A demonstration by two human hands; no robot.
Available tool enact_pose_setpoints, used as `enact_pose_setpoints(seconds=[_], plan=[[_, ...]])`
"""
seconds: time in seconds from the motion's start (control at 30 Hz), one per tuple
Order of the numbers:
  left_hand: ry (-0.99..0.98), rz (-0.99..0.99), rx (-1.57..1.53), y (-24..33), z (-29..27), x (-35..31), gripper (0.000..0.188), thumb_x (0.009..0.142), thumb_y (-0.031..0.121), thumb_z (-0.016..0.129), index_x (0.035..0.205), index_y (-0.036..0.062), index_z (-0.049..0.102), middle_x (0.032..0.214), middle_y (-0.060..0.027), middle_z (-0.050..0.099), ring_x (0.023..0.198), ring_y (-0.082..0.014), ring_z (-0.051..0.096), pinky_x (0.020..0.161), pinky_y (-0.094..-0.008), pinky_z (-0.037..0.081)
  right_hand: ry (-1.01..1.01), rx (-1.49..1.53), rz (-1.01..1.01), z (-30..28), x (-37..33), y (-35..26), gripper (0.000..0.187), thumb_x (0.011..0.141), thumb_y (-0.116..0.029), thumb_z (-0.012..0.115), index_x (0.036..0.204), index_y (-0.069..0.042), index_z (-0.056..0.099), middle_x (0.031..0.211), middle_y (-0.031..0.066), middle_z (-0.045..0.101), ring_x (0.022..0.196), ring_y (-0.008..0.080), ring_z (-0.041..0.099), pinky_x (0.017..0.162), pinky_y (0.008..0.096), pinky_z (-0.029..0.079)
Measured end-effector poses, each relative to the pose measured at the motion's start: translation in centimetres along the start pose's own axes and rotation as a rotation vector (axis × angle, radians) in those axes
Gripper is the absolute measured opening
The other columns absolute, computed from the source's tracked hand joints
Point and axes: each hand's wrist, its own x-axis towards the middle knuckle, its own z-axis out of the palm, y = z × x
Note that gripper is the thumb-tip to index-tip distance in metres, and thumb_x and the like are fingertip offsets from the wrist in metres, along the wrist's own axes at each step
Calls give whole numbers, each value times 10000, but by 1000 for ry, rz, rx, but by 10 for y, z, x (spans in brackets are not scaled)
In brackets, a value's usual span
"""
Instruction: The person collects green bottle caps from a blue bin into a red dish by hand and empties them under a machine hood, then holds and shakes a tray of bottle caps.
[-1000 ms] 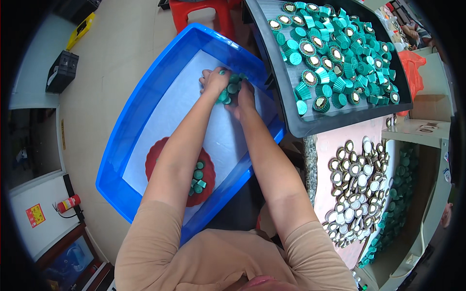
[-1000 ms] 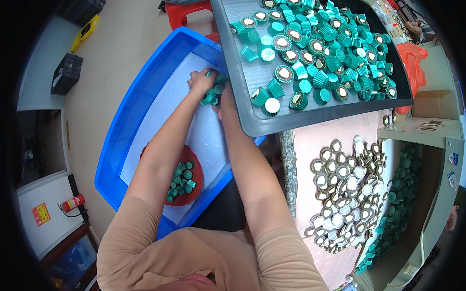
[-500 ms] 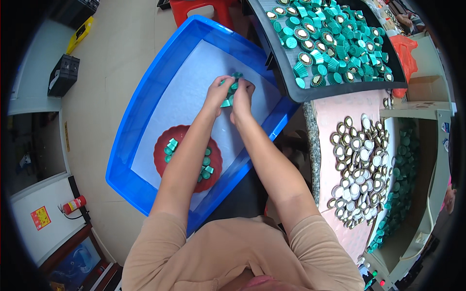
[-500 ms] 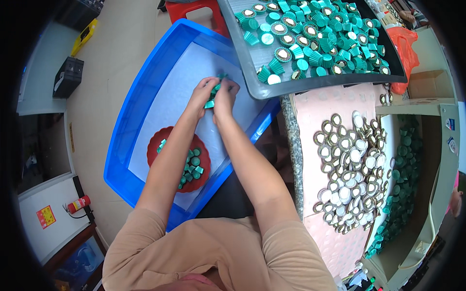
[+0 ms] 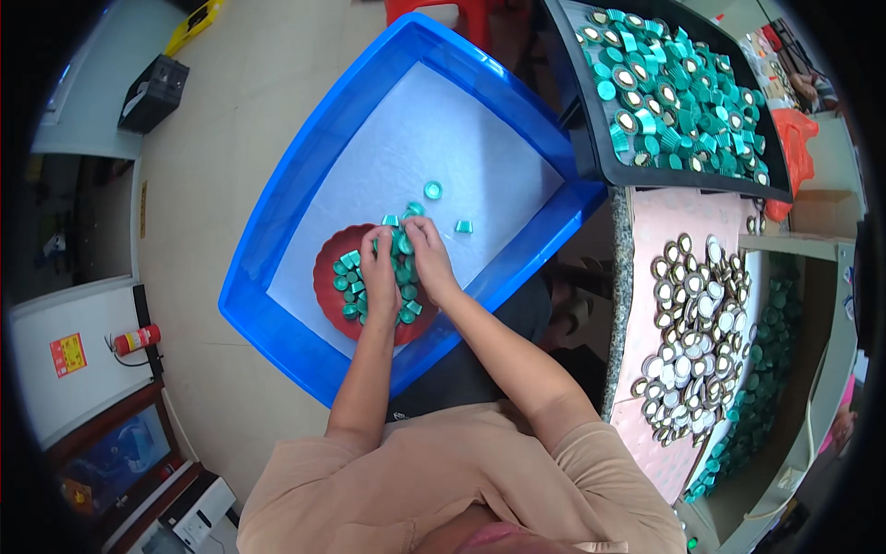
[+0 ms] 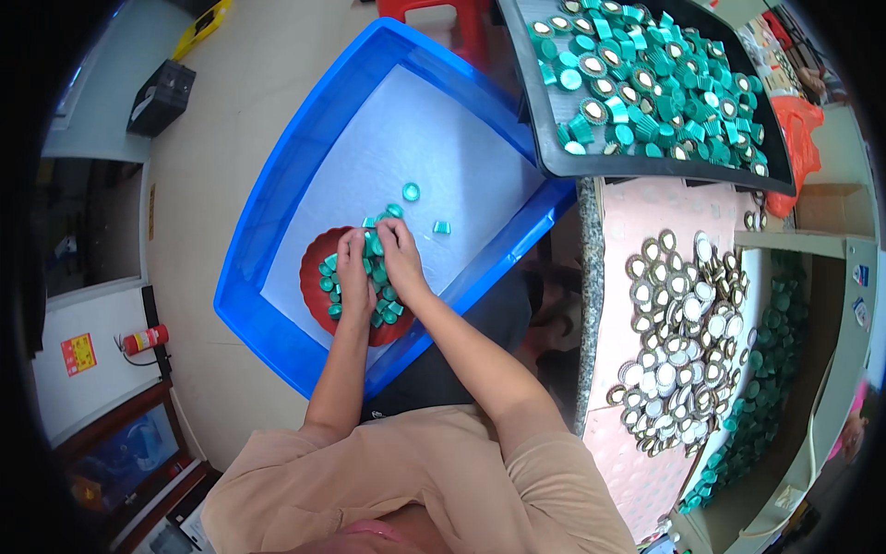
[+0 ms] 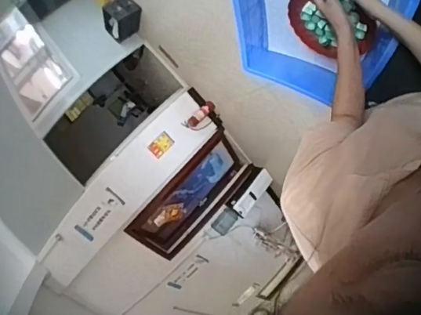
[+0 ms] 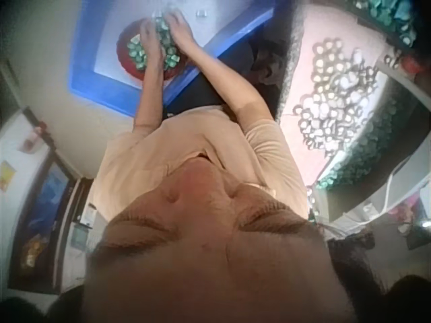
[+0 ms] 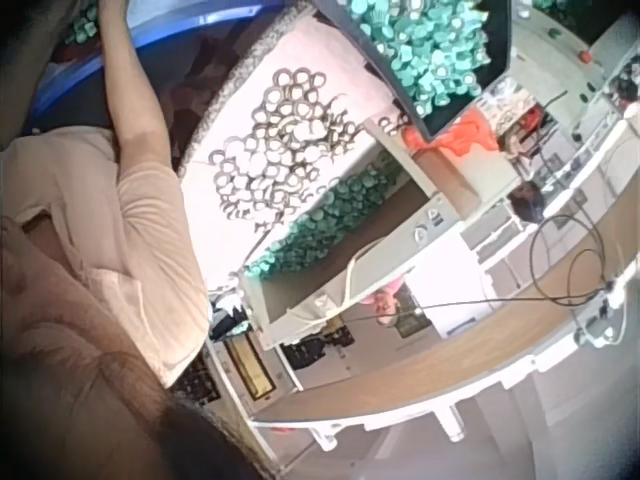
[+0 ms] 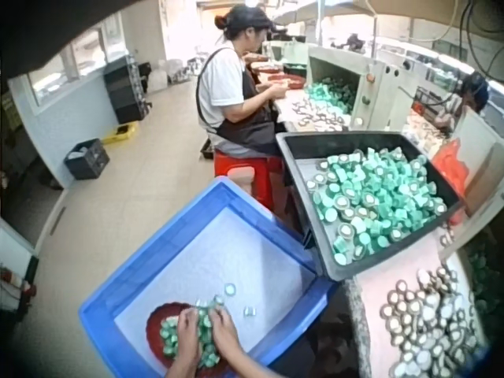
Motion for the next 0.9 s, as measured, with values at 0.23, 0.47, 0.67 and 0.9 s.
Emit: enact_pose_setpoints(seconds=[0.23, 0.47, 0.67, 0.9], plan=[[-2, 61, 402, 3, -67, -41, 354, 1019, 184, 555, 1333, 22, 538, 1314, -117, 560, 1243, -216, 512, 1071, -336, 383, -191, -646, -348, 0, -22, 6, 212, 884, -212, 647, 973, -36, 725, 1301, 266, 558, 1252, 433, 490, 1070, 453, 399], [346, 79, 876, -24, -189, -46, 421, 953, 196, 662, 1329, 71, 518, 1221, -105, 570, 994, -199, 606, 777, -332, 530, -211, -822, -380, -3, -29, -2, 234, 888, -221, 647, 877, 1, 721, 1382, 207, 558, 1278, 405, 508, 1057, 465, 430], [168, -353, 344, -48, -238, -46, 308, 973, 207, 642, 1243, 78, 567, 917, -23, 646, 677, -102, 604, 563, -271, 532, 118, -1054, -248, -8, -24, -13, 375, 929, -248, 612, 1244, -57, 545, 1129, 236, 653, 1040, 421, 634, 824, 516, 517], [-29, -236, -125, 24, -218, -27, 372, 1049, 344, 507, 1321, 92, 542, 1188, -70, 661, 945, -158, 673, 839, -312, 553, 32, -1055, 58, -18, -15, -11, 332, 1000, -280, 504, 1251, -72, 560, 1026, 268, 680, 976, 474, 642, 824, 551, 504]])
